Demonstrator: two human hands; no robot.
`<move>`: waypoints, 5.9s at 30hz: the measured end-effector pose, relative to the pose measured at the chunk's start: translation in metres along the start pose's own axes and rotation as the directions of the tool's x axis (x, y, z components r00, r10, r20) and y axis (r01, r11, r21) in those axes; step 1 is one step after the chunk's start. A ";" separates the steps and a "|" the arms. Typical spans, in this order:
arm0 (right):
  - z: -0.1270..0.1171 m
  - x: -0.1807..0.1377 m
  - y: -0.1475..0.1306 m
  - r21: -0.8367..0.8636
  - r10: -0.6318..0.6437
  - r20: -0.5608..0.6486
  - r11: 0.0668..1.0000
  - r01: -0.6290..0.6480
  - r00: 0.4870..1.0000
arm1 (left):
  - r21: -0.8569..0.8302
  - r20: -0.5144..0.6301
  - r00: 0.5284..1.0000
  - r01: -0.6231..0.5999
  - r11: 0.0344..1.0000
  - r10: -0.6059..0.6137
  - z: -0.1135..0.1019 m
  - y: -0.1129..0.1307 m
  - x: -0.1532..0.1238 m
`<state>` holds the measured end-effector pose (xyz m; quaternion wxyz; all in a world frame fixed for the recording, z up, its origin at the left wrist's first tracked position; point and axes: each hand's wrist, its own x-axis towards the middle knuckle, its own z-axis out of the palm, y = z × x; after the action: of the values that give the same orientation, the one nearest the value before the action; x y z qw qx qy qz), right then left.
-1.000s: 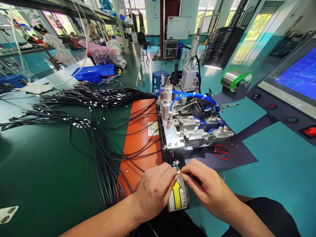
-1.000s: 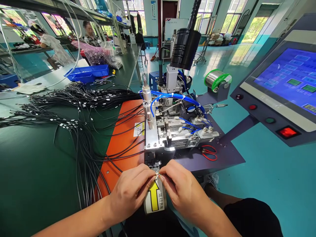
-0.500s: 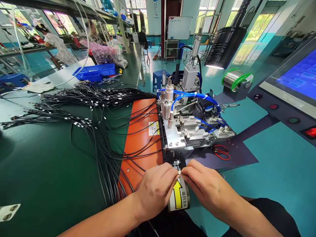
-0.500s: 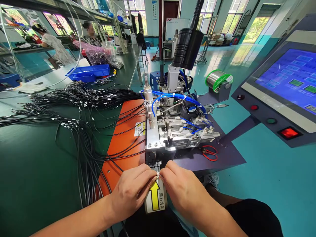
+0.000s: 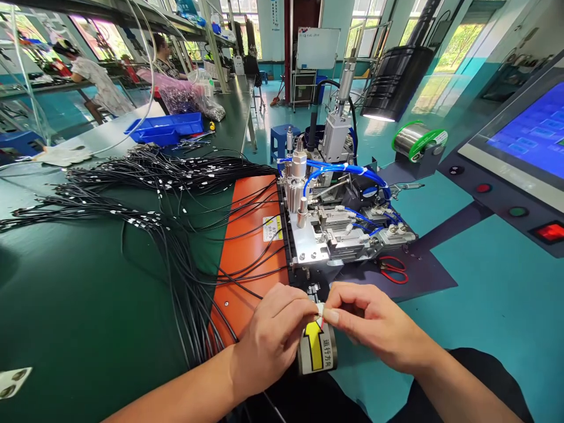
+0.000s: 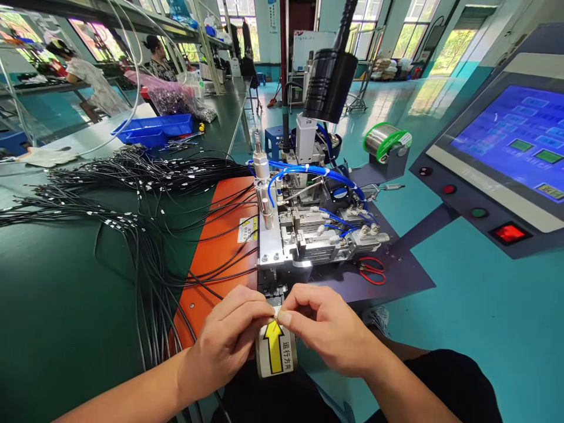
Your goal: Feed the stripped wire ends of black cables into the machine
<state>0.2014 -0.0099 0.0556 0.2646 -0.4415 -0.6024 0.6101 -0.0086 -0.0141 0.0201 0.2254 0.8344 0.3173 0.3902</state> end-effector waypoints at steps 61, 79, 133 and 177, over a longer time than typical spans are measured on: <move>0.016 0.025 0.056 -0.046 -0.004 -0.434 0.999 -0.017 0.901 | 0.209 -0.040 0.996 0.087 0.974 -0.081 0.009 -0.019 0.001; 0.018 0.027 0.055 -0.031 0.015 -0.451 0.999 -0.033 0.892 | 0.222 -0.029 0.994 0.109 0.969 -0.105 0.011 -0.019 0.000; 0.021 0.013 0.058 -0.308 -0.299 -0.482 0.938 0.161 0.823 | 0.440 0.214 0.964 0.050 0.896 -0.159 0.007 -0.015 0.005; 0.020 0.023 0.058 0.019 0.144 -0.440 0.988 -0.152 0.886 | 0.197 0.018 0.987 0.150 0.969 -0.157 0.012 -0.023 -0.003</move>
<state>0.1852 -0.0082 -0.0079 0.3428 -0.6146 -0.4966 0.5081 -0.0085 -0.0015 -0.0025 0.1774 0.8317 0.4138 0.3249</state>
